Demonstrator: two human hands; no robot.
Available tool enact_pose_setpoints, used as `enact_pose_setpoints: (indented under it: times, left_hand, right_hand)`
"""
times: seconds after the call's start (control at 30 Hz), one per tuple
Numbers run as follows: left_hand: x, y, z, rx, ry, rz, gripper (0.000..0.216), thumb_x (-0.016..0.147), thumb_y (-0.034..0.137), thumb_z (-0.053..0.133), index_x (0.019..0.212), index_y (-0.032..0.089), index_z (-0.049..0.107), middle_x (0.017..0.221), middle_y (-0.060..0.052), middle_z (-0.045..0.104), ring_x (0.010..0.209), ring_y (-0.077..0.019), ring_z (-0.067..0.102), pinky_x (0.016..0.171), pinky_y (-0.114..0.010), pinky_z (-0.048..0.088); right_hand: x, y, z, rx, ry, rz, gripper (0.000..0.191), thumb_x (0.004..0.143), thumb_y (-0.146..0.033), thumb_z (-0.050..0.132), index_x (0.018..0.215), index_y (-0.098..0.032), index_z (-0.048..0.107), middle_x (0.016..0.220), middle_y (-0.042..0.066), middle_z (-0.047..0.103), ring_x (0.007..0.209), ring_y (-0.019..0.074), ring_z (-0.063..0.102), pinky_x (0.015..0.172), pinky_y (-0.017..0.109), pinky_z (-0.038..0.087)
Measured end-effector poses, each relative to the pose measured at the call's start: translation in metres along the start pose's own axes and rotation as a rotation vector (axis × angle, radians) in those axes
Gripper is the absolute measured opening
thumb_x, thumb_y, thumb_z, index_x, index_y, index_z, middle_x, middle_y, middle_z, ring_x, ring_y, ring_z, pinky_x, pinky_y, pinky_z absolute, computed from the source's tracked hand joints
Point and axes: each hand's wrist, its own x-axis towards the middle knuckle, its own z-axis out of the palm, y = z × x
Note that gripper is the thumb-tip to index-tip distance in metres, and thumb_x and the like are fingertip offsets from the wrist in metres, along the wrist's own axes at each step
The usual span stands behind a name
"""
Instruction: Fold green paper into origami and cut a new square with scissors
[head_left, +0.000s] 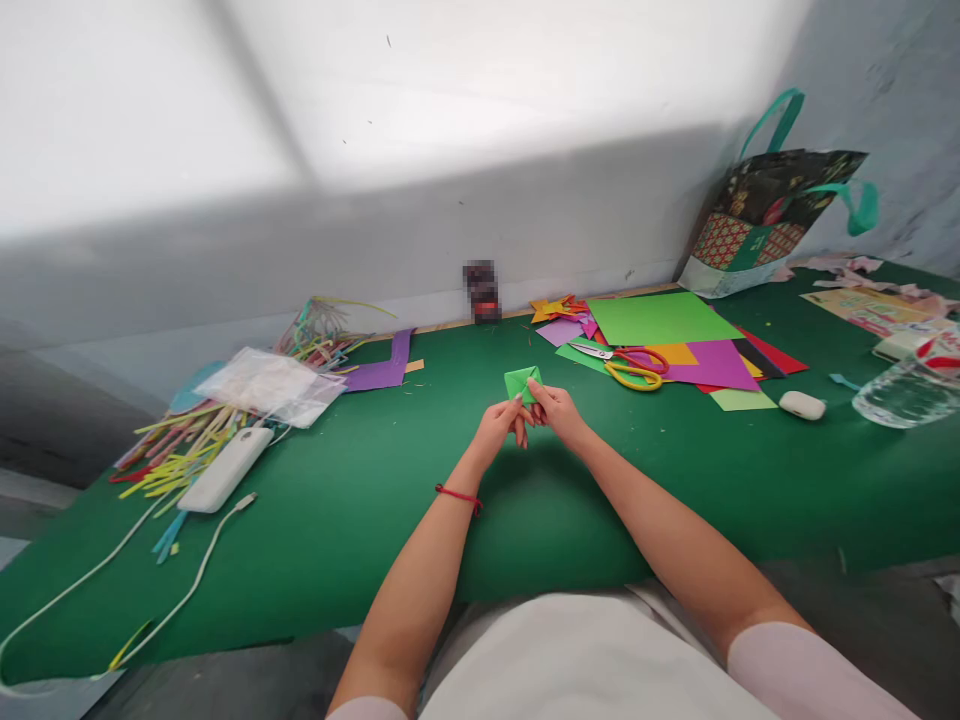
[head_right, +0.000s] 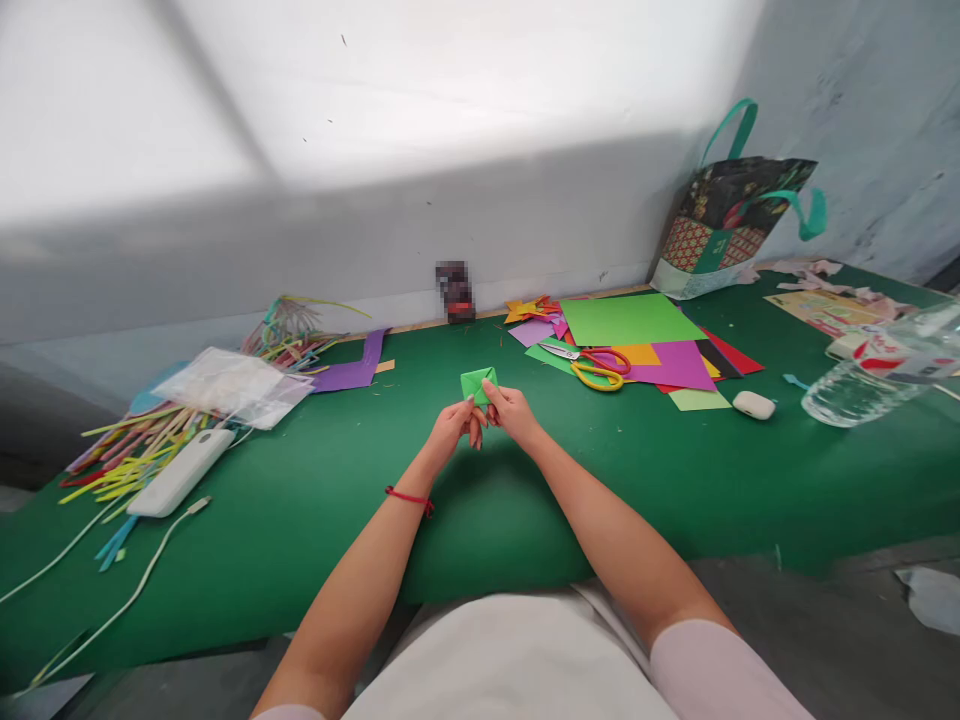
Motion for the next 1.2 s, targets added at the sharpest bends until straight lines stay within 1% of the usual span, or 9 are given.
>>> enact_pose_setpoints:
  times: [0.07,0.2,0.4,0.6,0.7,0.8,0.93,1.03,1.2]
  left_hand:
    - [-0.0004,0.0011,0.0007,0.016,0.034,0.035,0.059,0.068,0.073,0.050,0.057,0.015,0.056,0.033,0.003,0.045,0.032,-0.0114,0.047,0.043,-0.026,0.042]
    - [-0.0008,0.0014,0.0022,0.004,0.087,0.048,0.058,0.067,0.072,0.052,0.060,0.015,0.057,0.039,0.001,0.052,0.034,-0.0103,0.047,0.043,-0.026,0.043]
    - [-0.0020,0.0021,0.0010,-0.056,0.053,0.031,0.057,0.069,0.070,0.052,0.059,0.014,0.058,0.037,0.001,0.051,0.032,-0.0106,0.046,0.040,-0.026,0.043]
    - [-0.0032,0.0029,-0.0004,-0.026,0.050,0.042,0.056,0.068,0.069,0.053,0.058,0.014,0.058,0.036,0.001,0.051,0.030,-0.0106,0.044,0.037,-0.026,0.041]
    - [-0.0025,0.0021,0.0006,0.041,0.120,0.055,0.054,0.070,0.066,0.052,0.053,0.015,0.055,0.032,0.003,0.046,0.027,-0.0092,0.040,0.035,-0.024,0.037]
    - [-0.0010,0.0015,0.0008,0.083,0.204,0.057,0.052,0.067,0.065,0.057,0.047,0.018,0.047,0.028,0.004,0.040,0.025,-0.0083,0.037,0.032,-0.023,0.031]
    - [-0.0001,0.0026,0.0008,0.062,0.211,0.060,0.051,0.063,0.065,0.061,0.049,0.018,0.046,0.027,0.006,0.037,0.024,-0.0081,0.036,0.032,-0.023,0.029]
    - [-0.0009,0.0043,0.0019,0.025,0.228,0.088,0.050,0.063,0.065,0.063,0.052,0.017,0.048,0.028,0.007,0.037,0.025,-0.0075,0.035,0.032,-0.023,0.029]
    - [-0.0026,0.0053,0.0047,-0.056,0.276,0.115,0.050,0.063,0.063,0.064,0.052,0.017,0.048,0.029,0.008,0.035,0.027,-0.0066,0.035,0.033,-0.022,0.030]
  right_hand:
    - [0.0005,0.0005,0.0004,-0.002,0.001,-0.006,0.063,0.064,-0.075,0.053,0.035,-0.021,0.039,0.032,-0.003,0.036,0.033,0.0079,0.034,0.039,0.026,0.030]
    - [0.0024,0.0037,0.0017,-0.009,0.007,-0.018,0.064,0.064,-0.077,0.050,0.036,-0.021,0.038,0.032,-0.004,0.034,0.032,0.0078,0.033,0.038,0.026,0.030]
    - [0.0025,0.0057,0.0016,-0.023,-0.014,-0.012,0.064,0.065,-0.077,0.049,0.037,-0.021,0.039,0.032,-0.003,0.036,0.032,0.0076,0.033,0.038,0.025,0.030]
    - [0.0018,0.0050,0.0027,-0.015,-0.037,-0.010,0.064,0.065,-0.078,0.048,0.035,-0.021,0.039,0.031,-0.003,0.037,0.031,0.0071,0.031,0.038,0.026,0.030]
    - [0.0011,0.0051,0.0040,0.007,-0.048,-0.004,0.064,0.066,-0.077,0.048,0.035,-0.021,0.036,0.033,-0.003,0.038,0.032,0.0071,0.032,0.038,0.026,0.029]
    - [-0.0001,0.0064,0.0048,0.002,-0.072,-0.005,0.063,0.066,-0.075,0.051,0.036,-0.022,0.035,0.034,-0.004,0.035,0.032,0.0071,0.033,0.038,0.025,0.029]
    - [-0.0007,0.0092,0.0057,-0.006,-0.065,0.005,0.060,0.067,-0.073,0.052,0.040,-0.021,0.038,0.032,-0.005,0.033,0.031,0.0077,0.033,0.038,0.025,0.028]
    - [-0.0008,0.0101,0.0072,0.029,-0.045,-0.008,0.060,0.066,-0.074,0.052,0.040,-0.021,0.038,0.032,-0.005,0.035,0.031,0.0078,0.035,0.037,0.025,0.029]
    - [-0.0030,0.0065,0.0083,0.066,-0.064,-0.008,0.058,0.063,-0.076,0.053,0.045,-0.021,0.043,0.033,-0.005,0.038,0.029,0.0081,0.035,0.034,0.025,0.027]
